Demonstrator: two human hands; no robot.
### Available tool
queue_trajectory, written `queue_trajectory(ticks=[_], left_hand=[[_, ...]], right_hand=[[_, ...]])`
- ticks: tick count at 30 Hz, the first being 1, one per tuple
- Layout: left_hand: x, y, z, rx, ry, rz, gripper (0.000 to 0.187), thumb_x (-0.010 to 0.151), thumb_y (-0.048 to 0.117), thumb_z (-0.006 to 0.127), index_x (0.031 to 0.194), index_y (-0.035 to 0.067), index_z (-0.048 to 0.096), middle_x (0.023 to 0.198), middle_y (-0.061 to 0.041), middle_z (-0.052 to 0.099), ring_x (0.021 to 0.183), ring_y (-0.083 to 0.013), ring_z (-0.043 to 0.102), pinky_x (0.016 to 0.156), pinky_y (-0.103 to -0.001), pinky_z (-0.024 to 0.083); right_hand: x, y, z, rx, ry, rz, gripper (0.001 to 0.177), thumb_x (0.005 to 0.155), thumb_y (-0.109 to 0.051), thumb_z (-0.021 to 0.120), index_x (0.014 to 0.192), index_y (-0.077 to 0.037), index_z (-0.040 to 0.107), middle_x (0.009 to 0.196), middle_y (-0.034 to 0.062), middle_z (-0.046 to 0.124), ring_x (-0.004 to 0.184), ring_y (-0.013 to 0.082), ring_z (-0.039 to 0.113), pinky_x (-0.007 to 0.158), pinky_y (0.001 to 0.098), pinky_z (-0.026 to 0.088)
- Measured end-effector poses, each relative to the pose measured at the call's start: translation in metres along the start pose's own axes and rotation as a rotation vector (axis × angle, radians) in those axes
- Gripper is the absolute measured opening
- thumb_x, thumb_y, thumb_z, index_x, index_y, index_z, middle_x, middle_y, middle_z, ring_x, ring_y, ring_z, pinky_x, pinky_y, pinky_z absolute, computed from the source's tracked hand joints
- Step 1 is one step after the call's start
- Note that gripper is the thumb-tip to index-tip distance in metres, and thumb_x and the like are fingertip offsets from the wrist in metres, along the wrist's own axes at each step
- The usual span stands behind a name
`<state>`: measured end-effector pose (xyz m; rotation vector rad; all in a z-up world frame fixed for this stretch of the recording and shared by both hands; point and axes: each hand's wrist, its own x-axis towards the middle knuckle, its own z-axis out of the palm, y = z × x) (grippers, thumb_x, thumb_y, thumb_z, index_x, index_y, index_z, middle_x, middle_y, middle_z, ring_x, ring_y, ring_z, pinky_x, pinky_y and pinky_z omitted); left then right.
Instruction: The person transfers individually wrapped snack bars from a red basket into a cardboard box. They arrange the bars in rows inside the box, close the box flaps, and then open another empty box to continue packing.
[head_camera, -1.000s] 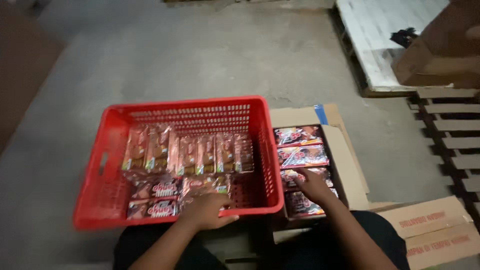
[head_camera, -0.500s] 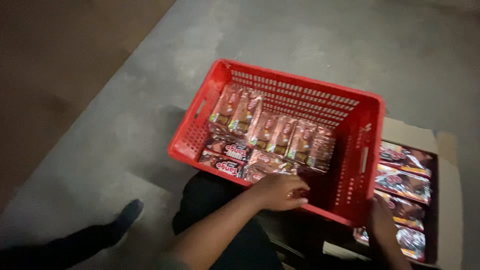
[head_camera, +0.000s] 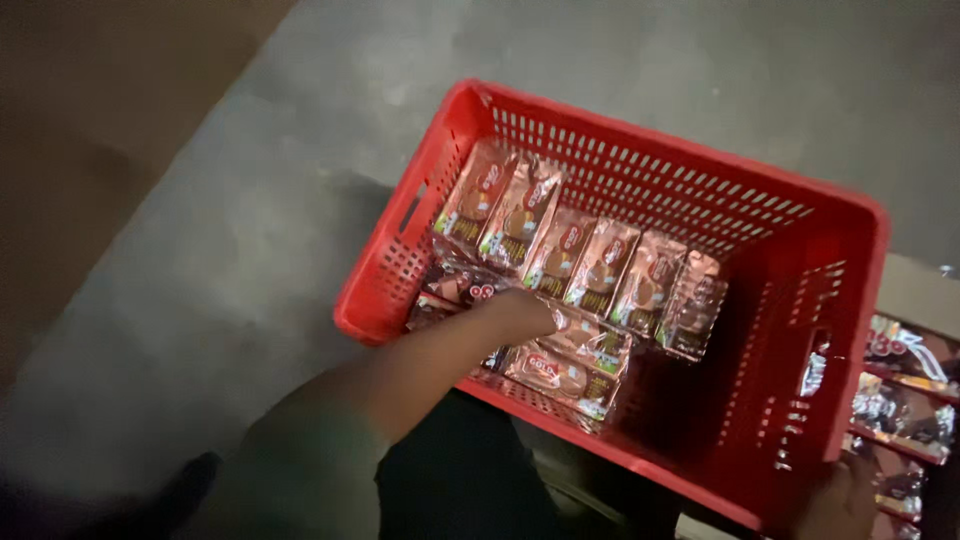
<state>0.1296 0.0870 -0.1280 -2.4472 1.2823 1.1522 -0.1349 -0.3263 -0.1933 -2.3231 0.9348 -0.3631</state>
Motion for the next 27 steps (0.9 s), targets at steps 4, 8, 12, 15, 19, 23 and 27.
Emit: queue_trajectory(ticks=[4,8,12,15,19,23,27], left_hand=[[0.054,-0.011,0.039,0.340,-0.316,0.062,0.031,0.096,-0.006,0.060,0.124,0.007,0.064,0.112,-0.006,0.065,0.094,-0.0318,0.065,0.069,-0.049,0.058],[0.061,0.000,0.048,0.202,-0.423,-0.037,0.043,0.101,0.013,0.064,0.144,0.010,0.057,0.157,-0.011,0.047,0.138,-0.0397,0.051,0.095,-0.060,0.056],[0.067,-0.008,0.102,0.359,0.255,-0.019,0.020,0.084,-0.004,0.067,0.098,0.008,0.060,0.097,-0.018,0.055,0.085,-0.0414,0.057,0.057,-0.065,0.050],[0.072,-0.014,0.132,0.416,0.967,-0.024,0.030,0.074,-0.002,0.065,0.049,0.015,0.061,0.046,-0.013,0.053,0.044,-0.0314,0.054,0.039,-0.057,0.037],[0.083,0.011,0.140,0.454,1.236,-0.363,0.033,0.081,0.005,0.066,0.050,0.013,0.062,0.046,-0.001,0.037,0.050,-0.0243,0.055,0.047,-0.035,0.033],[0.072,-0.001,0.066,0.279,-0.346,0.007,0.043,0.100,0.006,0.063,0.142,0.004,0.057,0.155,-0.017,0.047,0.124,-0.0445,0.061,0.089,-0.060,0.061],[0.067,-0.001,0.065,0.272,-0.308,-0.052,0.047,0.103,0.011,0.055,0.148,0.000,0.047,0.144,-0.022,0.055,0.119,-0.0426,0.062,0.083,-0.062,0.059]], right_hand=[[0.031,0.060,0.012,0.207,-0.004,0.008,0.065,0.096,-0.010,0.040,0.158,-0.005,0.058,0.143,0.0160,0.061,0.118,0.0316,0.054,0.098,0.0371,0.041],[0.012,-0.018,0.006,0.646,0.058,0.546,0.032,0.108,-0.044,0.054,0.131,-0.039,0.076,0.119,-0.0135,0.075,0.103,0.0028,0.073,0.094,0.0211,0.064],[0.007,0.016,0.011,0.446,0.264,0.388,0.038,0.097,-0.020,0.057,0.130,-0.023,0.075,0.130,0.0054,0.074,0.109,0.0201,0.075,0.090,0.0344,0.068],[0.009,0.012,0.011,0.412,0.267,0.448,0.036,0.097,-0.023,0.057,0.128,-0.025,0.075,0.126,0.0030,0.075,0.106,0.0179,0.075,0.088,0.0323,0.067],[0.011,0.004,0.007,0.377,0.293,0.548,0.034,0.096,-0.027,0.057,0.124,-0.028,0.077,0.118,-0.0013,0.076,0.101,0.0139,0.075,0.085,0.0284,0.066],[0.014,0.033,-0.005,0.356,0.311,0.621,0.033,0.096,-0.030,0.057,0.121,-0.031,0.078,0.112,-0.0041,0.076,0.098,0.0112,0.076,0.082,0.0259,0.064],[0.021,0.040,-0.020,0.282,-0.173,0.268,0.059,0.103,-0.021,0.038,0.157,-0.019,0.061,0.128,0.0160,0.068,0.108,0.0305,0.064,0.088,0.0385,0.051]])
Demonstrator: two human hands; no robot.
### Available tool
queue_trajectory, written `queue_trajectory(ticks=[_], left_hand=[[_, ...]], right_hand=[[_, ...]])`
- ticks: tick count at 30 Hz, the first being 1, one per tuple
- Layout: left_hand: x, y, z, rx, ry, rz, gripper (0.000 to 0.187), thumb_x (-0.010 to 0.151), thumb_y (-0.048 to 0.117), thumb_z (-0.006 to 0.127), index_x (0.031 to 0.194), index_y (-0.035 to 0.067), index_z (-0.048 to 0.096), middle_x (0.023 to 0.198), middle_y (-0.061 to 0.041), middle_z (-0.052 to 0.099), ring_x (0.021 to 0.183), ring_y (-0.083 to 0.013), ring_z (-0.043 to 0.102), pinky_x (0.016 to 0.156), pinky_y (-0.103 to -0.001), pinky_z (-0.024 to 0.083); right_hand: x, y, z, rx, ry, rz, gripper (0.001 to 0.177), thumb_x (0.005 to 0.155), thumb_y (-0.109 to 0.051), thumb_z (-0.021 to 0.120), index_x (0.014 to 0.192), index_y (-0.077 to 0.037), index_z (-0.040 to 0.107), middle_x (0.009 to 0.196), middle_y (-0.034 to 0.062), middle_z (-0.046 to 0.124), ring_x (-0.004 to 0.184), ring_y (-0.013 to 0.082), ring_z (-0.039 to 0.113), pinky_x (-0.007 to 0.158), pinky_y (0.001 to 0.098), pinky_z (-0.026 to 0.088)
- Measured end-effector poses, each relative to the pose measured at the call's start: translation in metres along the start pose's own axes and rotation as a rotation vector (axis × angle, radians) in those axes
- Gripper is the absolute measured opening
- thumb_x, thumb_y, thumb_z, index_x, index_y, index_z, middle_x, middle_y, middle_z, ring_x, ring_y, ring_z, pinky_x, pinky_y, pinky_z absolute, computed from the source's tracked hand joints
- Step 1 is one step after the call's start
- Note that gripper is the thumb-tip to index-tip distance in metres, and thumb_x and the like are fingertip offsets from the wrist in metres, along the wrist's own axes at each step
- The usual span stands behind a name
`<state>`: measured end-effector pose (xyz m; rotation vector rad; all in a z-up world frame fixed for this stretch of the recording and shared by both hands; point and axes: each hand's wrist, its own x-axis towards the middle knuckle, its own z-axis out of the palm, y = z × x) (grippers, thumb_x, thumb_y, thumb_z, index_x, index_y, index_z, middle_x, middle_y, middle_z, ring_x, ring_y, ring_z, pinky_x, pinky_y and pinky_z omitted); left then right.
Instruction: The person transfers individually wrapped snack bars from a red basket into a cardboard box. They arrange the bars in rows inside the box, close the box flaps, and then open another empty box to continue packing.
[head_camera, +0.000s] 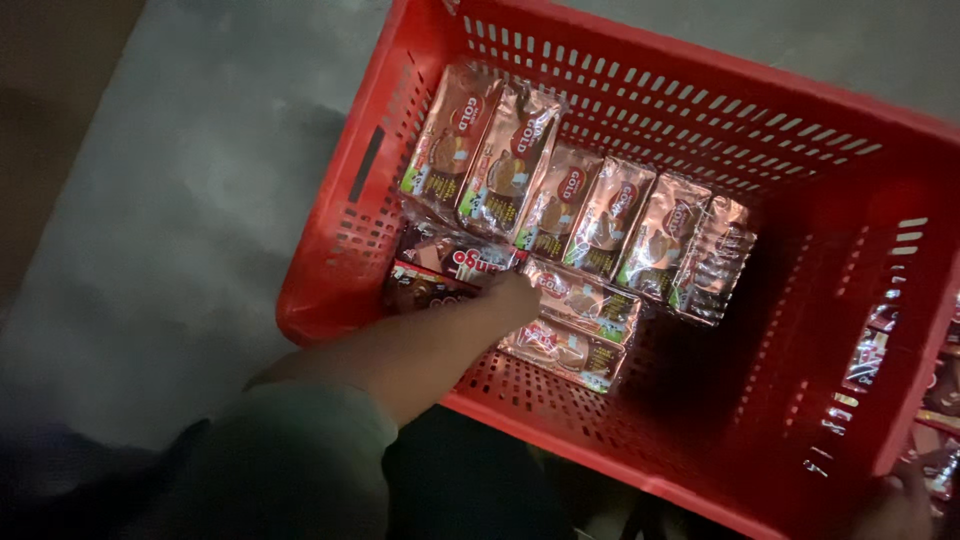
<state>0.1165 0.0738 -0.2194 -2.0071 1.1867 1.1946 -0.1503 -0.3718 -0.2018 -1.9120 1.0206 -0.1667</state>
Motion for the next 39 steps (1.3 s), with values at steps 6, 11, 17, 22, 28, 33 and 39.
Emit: queue_trajectory(ticks=[6,11,17,22,28,33,39], left_hand=[[0.020,-0.007,0.015,-0.186,0.083,-0.035,0.049,0.107,0.018,0.037,0.156,0.013,0.034,0.147,-0.015,0.050,0.124,-0.0323,0.055,0.102,-0.053,0.048],[-0.029,0.001,-0.013,0.015,0.529,0.153,0.017,0.088,0.017,0.075,0.105,0.014,0.079,0.166,-0.022,0.029,0.140,-0.0397,0.044,0.105,-0.064,0.043],[-0.035,-0.011,-0.019,-0.778,0.762,0.208,0.077,0.076,-0.015,0.057,0.143,0.024,0.058,0.160,-0.008,0.044,0.137,-0.0344,0.049,0.116,-0.064,0.024],[-0.036,-0.016,-0.007,-0.400,0.243,0.083,0.081,0.096,0.052,0.066,0.158,0.012,0.034,0.169,-0.023,0.009,0.152,-0.0452,0.016,0.124,-0.058,0.016],[0.001,0.002,0.016,-0.351,0.323,0.120,0.092,0.079,0.044,0.089,0.148,0.004,0.043,0.158,-0.020,0.033,0.141,-0.0414,0.035,0.116,-0.055,0.030],[-0.049,-0.003,-0.022,-0.783,0.273,0.162,0.058,0.084,0.023,0.083,0.131,0.010,0.052,0.122,-0.014,0.065,0.103,-0.0275,0.064,0.080,-0.039,0.053],[-0.077,-0.010,-0.053,-1.384,0.606,0.117,0.060,0.096,0.028,0.063,0.149,0.013,0.040,0.131,-0.021,0.064,0.096,-0.0295,0.069,0.080,-0.044,0.057]], right_hand=[[0.011,0.028,-0.010,-0.192,0.010,-0.008,0.060,0.092,-0.007,0.041,0.148,-0.004,0.061,0.120,0.0217,0.066,0.103,0.0363,0.059,0.083,0.0427,0.046],[-0.041,-0.053,0.021,-0.214,0.084,-0.169,0.067,0.085,-0.006,0.037,0.145,0.002,0.067,0.140,0.0242,0.065,0.116,0.0352,0.057,0.076,0.0397,0.041],[-0.100,-0.154,0.040,0.058,0.227,0.028,0.071,0.084,-0.018,0.034,0.145,-0.015,0.069,0.114,0.0028,0.068,0.091,0.0158,0.057,0.063,0.0250,0.040],[-0.085,-0.097,0.027,-0.055,0.168,-0.099,0.047,0.096,-0.025,0.036,0.125,-0.003,0.067,0.094,0.0111,0.058,0.086,0.0229,0.046,0.064,0.0369,0.033],[-0.104,-0.179,0.037,-0.140,0.182,0.118,0.051,0.085,-0.019,0.033,0.117,0.000,0.068,0.092,0.0170,0.061,0.087,0.0301,0.051,0.061,0.0428,0.038],[-0.090,-0.119,0.033,-0.136,0.210,-0.067,0.050,0.094,-0.017,0.035,0.127,0.001,0.069,0.102,0.0175,0.063,0.092,0.0275,0.053,0.069,0.0399,0.039],[-0.096,-0.120,0.031,-0.217,0.224,-0.061,0.034,0.105,-0.020,0.037,0.118,-0.004,0.064,0.111,0.0183,0.061,0.103,0.0329,0.051,0.084,0.0431,0.036]])
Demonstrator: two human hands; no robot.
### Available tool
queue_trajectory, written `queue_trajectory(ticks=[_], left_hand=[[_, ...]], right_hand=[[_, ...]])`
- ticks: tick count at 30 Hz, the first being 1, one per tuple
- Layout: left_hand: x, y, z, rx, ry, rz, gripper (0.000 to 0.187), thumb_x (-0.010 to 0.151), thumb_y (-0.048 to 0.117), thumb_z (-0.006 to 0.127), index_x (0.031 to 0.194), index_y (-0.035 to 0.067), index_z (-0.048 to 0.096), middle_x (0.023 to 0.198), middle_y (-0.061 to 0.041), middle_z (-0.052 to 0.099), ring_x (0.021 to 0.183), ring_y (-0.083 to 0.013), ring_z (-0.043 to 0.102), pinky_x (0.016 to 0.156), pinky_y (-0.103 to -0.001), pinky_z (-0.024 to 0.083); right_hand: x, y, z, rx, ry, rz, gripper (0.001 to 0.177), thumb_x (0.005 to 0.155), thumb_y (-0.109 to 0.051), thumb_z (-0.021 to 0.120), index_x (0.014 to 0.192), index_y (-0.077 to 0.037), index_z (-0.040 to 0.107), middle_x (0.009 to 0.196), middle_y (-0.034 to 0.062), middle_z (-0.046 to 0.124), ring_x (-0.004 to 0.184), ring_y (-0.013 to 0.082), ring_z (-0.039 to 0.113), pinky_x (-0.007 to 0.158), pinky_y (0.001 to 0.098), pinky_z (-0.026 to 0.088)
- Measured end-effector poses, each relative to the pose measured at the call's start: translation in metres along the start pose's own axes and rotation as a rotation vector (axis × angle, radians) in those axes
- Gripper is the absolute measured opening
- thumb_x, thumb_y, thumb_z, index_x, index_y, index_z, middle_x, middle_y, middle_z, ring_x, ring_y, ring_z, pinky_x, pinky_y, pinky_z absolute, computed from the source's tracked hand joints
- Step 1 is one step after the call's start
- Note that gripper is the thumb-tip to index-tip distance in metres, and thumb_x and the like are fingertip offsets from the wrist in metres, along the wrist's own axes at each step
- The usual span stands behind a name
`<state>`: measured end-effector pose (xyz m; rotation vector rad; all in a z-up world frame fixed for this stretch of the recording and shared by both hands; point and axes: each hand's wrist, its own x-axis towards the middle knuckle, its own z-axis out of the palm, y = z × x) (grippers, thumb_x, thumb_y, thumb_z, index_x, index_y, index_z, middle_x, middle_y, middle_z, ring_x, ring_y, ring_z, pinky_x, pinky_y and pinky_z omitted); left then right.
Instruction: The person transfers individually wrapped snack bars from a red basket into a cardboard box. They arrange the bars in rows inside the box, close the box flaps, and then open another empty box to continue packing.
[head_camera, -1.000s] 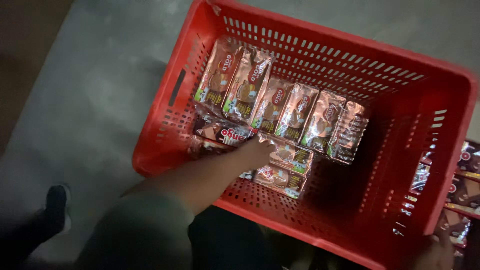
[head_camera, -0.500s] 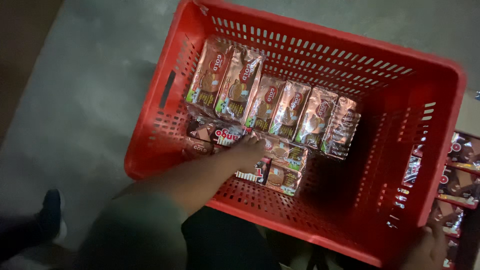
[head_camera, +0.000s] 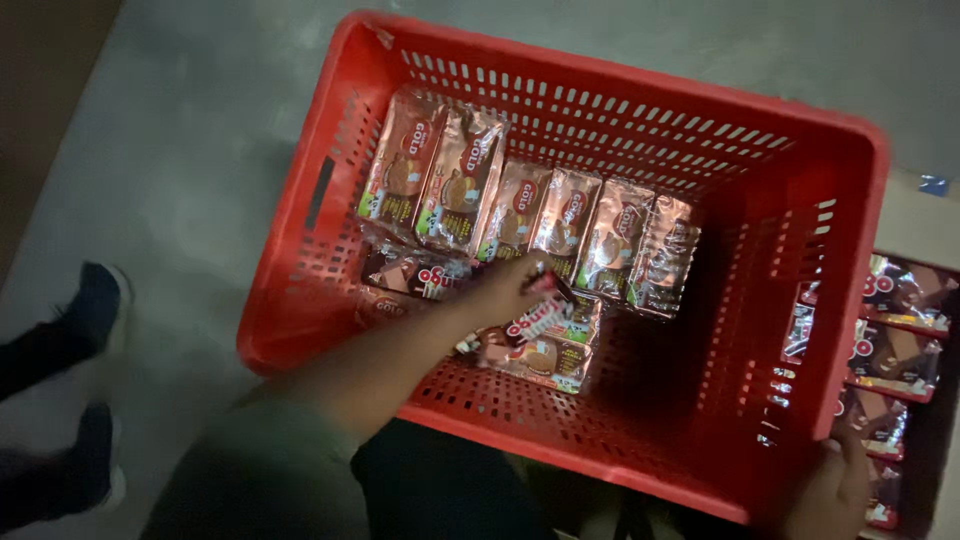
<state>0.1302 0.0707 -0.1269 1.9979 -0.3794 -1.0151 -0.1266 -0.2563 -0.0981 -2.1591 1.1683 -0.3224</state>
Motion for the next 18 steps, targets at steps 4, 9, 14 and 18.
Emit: queue_trajectory(ticks=[4,9,14,18], left_hand=[[0.013,-0.018,0.002,-0.293,0.216,-0.185,0.027,0.106,0.020,0.055,0.132,0.016,0.049,0.113,-0.024,0.071,0.066,-0.0258,0.070,0.045,-0.033,0.055],[0.020,-0.037,0.007,-0.215,0.267,-0.256,0.025,0.104,0.015,0.060,0.117,0.010,0.039,0.099,-0.016,0.063,0.069,-0.0240,0.067,0.047,-0.032,0.052],[0.005,-0.018,0.007,0.043,-0.121,-0.450,0.048,0.099,0.014,0.063,0.140,0.007,0.039,0.110,-0.014,0.065,0.088,-0.0239,0.067,0.070,-0.034,0.058],[0.008,-0.029,0.015,0.346,-0.198,-0.450,0.028,0.095,0.016,0.069,0.117,0.009,0.053,0.093,-0.009,0.065,0.081,-0.0229,0.065,0.065,-0.037,0.050]], right_hand=[[0.010,0.022,0.001,-0.001,-0.064,-0.051,0.029,0.107,-0.016,0.034,0.107,0.001,0.058,0.094,0.0203,0.056,0.089,0.0326,0.048,0.077,0.0462,0.034],[-0.003,-0.001,0.000,0.017,-0.028,-0.002,0.033,0.105,-0.020,0.035,0.116,-0.005,0.062,0.098,0.0173,0.060,0.092,0.0313,0.051,0.076,0.0436,0.036],[-0.009,-0.039,-0.007,-0.005,-0.058,0.130,0.030,0.100,-0.020,0.033,0.104,-0.002,0.057,0.091,0.0207,0.056,0.084,0.0349,0.048,0.067,0.0463,0.033],[0.005,0.009,-0.001,-0.034,-0.036,-0.015,0.037,0.105,-0.018,0.034,0.121,-0.004,0.064,0.112,0.0202,0.064,0.102,0.0349,0.054,0.083,0.0452,0.037]])
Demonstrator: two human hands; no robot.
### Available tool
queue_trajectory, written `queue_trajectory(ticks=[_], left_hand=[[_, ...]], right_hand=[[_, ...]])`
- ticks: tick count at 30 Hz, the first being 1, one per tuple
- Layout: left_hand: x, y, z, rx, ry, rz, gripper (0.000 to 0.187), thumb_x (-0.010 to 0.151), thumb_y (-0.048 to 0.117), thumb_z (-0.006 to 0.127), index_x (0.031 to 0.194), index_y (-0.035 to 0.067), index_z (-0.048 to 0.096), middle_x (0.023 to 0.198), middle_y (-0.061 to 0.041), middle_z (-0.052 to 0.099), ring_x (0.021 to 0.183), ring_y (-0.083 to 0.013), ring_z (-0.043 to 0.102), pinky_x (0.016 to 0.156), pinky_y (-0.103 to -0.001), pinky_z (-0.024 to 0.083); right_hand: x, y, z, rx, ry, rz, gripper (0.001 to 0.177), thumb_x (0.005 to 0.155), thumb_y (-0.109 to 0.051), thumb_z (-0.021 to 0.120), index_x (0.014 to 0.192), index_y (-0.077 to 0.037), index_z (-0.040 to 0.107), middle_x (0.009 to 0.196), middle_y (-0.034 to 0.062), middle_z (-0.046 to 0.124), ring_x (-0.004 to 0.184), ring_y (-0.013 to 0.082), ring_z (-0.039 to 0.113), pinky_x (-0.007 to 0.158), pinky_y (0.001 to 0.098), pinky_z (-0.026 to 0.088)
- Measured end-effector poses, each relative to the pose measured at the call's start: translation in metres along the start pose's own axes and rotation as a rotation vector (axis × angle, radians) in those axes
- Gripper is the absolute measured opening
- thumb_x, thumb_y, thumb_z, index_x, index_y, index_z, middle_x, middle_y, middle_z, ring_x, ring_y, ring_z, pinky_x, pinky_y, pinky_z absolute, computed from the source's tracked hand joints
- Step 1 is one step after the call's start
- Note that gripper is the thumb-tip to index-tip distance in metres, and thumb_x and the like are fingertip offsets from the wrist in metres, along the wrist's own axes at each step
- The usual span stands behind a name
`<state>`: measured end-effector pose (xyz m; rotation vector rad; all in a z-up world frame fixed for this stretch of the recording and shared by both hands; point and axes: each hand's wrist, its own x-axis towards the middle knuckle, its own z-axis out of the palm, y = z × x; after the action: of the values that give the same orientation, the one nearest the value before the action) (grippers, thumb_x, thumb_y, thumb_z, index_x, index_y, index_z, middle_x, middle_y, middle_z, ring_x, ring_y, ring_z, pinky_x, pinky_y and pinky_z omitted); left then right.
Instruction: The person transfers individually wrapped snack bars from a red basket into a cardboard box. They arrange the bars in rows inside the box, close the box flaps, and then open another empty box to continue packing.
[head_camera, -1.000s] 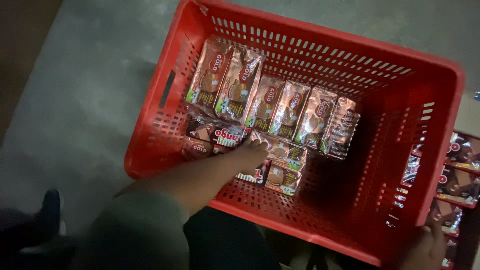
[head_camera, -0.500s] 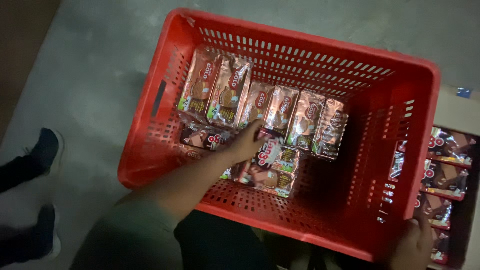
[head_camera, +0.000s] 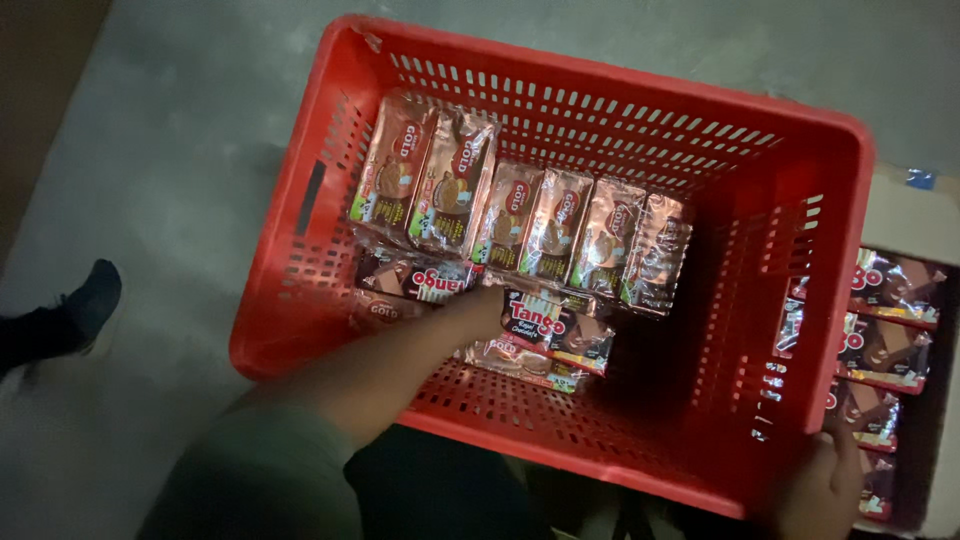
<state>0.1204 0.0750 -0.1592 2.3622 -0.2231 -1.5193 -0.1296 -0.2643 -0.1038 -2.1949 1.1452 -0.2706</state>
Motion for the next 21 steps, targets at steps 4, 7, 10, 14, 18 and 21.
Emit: queue_trajectory(ticks=[4,7,10,14,18,21], left_hand=[[-0.008,0.002,0.000,0.221,0.167,0.314,0.088,0.082,0.006,0.076,0.157,0.015,0.032,0.156,-0.017,0.029,0.146,-0.0384,0.028,0.109,-0.055,0.042],[0.015,-0.010,0.020,0.452,0.239,0.500,0.107,0.071,-0.002,0.084,0.160,0.006,0.024,0.165,-0.019,0.023,0.148,-0.0409,0.026,0.112,-0.050,0.042],[0.055,-0.034,0.041,0.816,0.388,0.640,0.114,0.061,0.011,0.092,0.157,0.007,0.030,0.159,-0.014,0.036,0.136,-0.0366,0.038,0.111,-0.051,0.041],[0.042,-0.026,0.027,0.587,0.237,0.588,0.127,0.064,0.006,0.097,0.161,0.001,0.014,0.166,-0.019,0.023,0.146,-0.0398,0.031,0.117,-0.056,0.032],[0.022,-0.012,0.004,0.493,0.135,0.551,0.108,0.063,0.017,0.100,0.150,-0.002,0.038,0.165,-0.018,0.030,0.149,-0.0351,0.033,0.121,-0.039,0.030],[0.001,0.014,-0.018,0.561,0.098,0.475,0.105,0.061,0.028,0.103,0.144,-0.001,0.045,0.146,-0.017,0.047,0.131,-0.0340,0.049,0.106,-0.040,0.043]], right_hand=[[0.001,0.010,-0.002,0.037,-0.039,-0.101,0.032,0.107,-0.016,0.033,0.111,0.004,0.058,0.101,0.0231,0.058,0.098,0.0362,0.049,0.083,0.0467,0.034],[-0.002,-0.001,-0.002,0.049,-0.032,-0.070,0.034,0.105,-0.014,0.034,0.115,0.005,0.061,0.104,0.0235,0.061,0.098,0.0358,0.051,0.081,0.0470,0.036],[0.012,0.040,0.003,0.070,-0.059,-0.152,0.029,0.111,-0.010,0.035,0.115,0.005,0.058,0.106,0.0233,0.059,0.101,0.0345,0.049,0.088,0.0451,0.035],[0.005,-0.004,-0.004,0.173,-0.091,-0.069,0.054,0.103,-0.011,0.029,0.147,0.004,0.056,0.136,0.0247,0.060,0.119,0.0328,0.052,0.096,0.0391,0.036],[0.011,0.024,0.001,0.069,-0.098,-0.110,0.031,0.113,-0.013,0.033,0.119,0.004,0.059,0.106,0.0254,0.062,0.099,0.0366,0.052,0.087,0.0485,0.038],[0.021,0.047,0.014,0.033,-0.084,-0.185,0.033,0.112,-0.013,0.035,0.118,0.007,0.060,0.102,0.0286,0.063,0.094,0.0408,0.055,0.083,0.0520,0.039]])
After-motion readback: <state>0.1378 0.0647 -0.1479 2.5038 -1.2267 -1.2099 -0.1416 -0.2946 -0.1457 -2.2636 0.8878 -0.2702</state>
